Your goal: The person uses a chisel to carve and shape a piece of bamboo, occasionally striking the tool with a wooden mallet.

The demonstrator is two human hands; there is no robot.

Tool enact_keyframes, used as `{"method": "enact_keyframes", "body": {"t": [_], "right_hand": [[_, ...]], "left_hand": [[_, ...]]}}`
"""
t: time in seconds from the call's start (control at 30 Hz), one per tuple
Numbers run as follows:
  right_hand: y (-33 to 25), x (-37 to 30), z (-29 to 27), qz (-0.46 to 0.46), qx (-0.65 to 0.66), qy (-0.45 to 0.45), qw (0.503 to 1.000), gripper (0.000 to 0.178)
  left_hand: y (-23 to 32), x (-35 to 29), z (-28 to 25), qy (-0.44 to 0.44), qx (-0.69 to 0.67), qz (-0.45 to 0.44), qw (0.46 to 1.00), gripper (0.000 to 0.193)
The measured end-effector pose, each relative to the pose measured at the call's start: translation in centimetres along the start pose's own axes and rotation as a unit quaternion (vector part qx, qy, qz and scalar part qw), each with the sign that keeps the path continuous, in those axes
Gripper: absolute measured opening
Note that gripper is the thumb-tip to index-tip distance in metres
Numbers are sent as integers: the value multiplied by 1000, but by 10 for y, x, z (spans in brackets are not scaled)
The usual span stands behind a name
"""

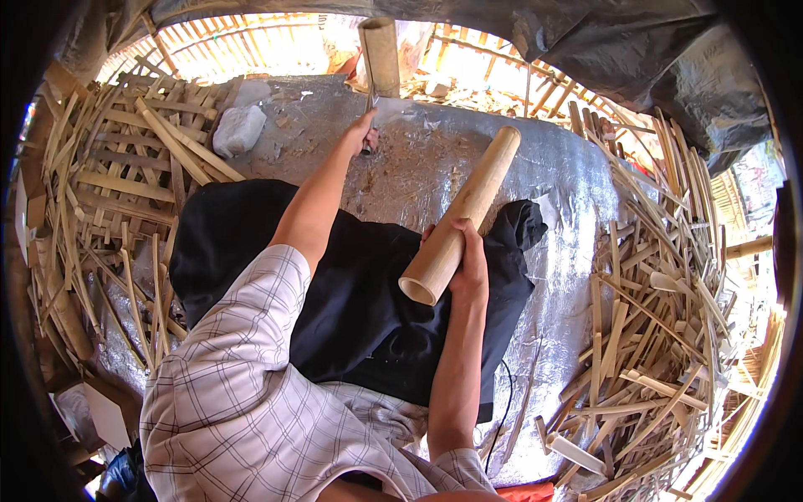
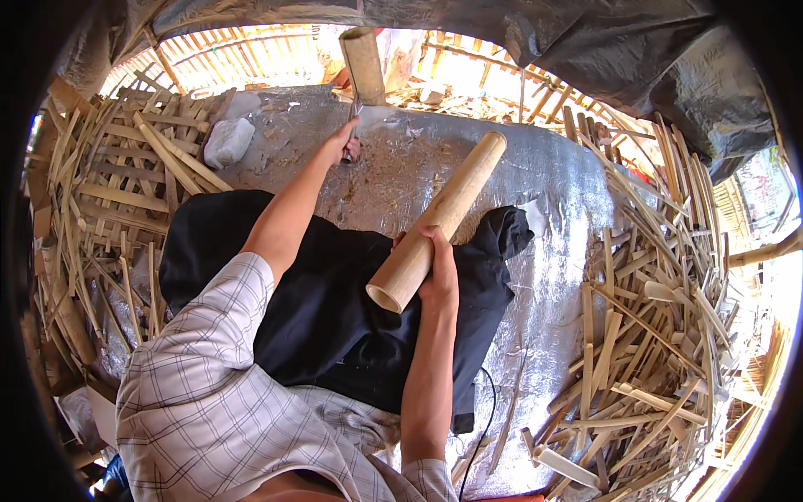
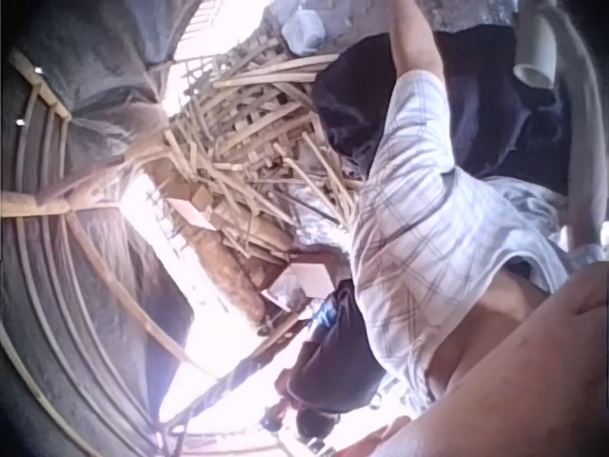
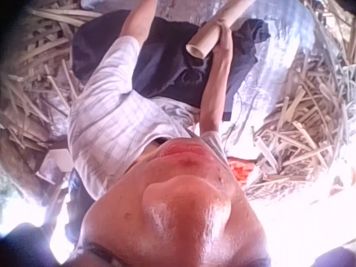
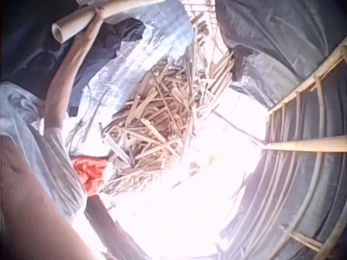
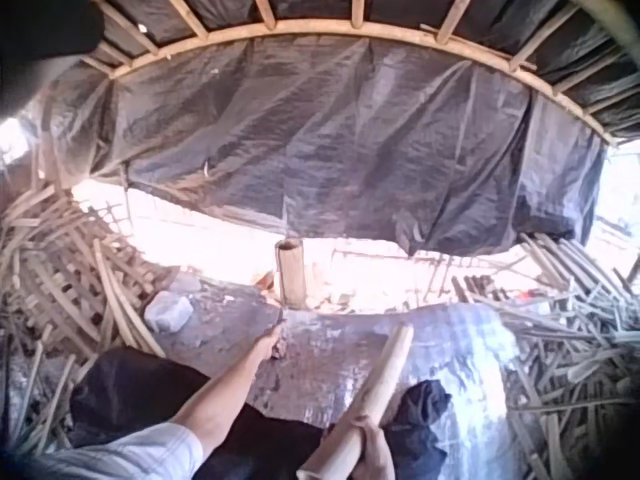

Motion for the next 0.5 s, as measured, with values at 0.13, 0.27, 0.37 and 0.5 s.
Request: {"method": "enact_keyframes", "body": {"t": [0.13,0.27,0.37,0.5], "right_hand": [[-4,1,-1,0,-8,-1,1000,58],[-5,0,-1,-3,-4,3,1000,58],[-5,1,-1,-5,-5,7,1000,59],[-5,1,1,-19,-24,5,1000,58]], "left_hand": [[6,3,-3,-19,18,-6,1000,61],[8,-1,3,8,47,13,999,63],[10,-2,6,15,63,28,998,64],[12,-1,2,6,59,28,998,63]]}}
Point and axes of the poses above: each hand's wrist, its own x-axis towards the middle knuckle, its own z-axis out of the palm, y = z × x, the point moved 4 cm from there along x, towards the middle knuckle, and after that the axes turned 9 degrees about z, right-handed, at the moved point
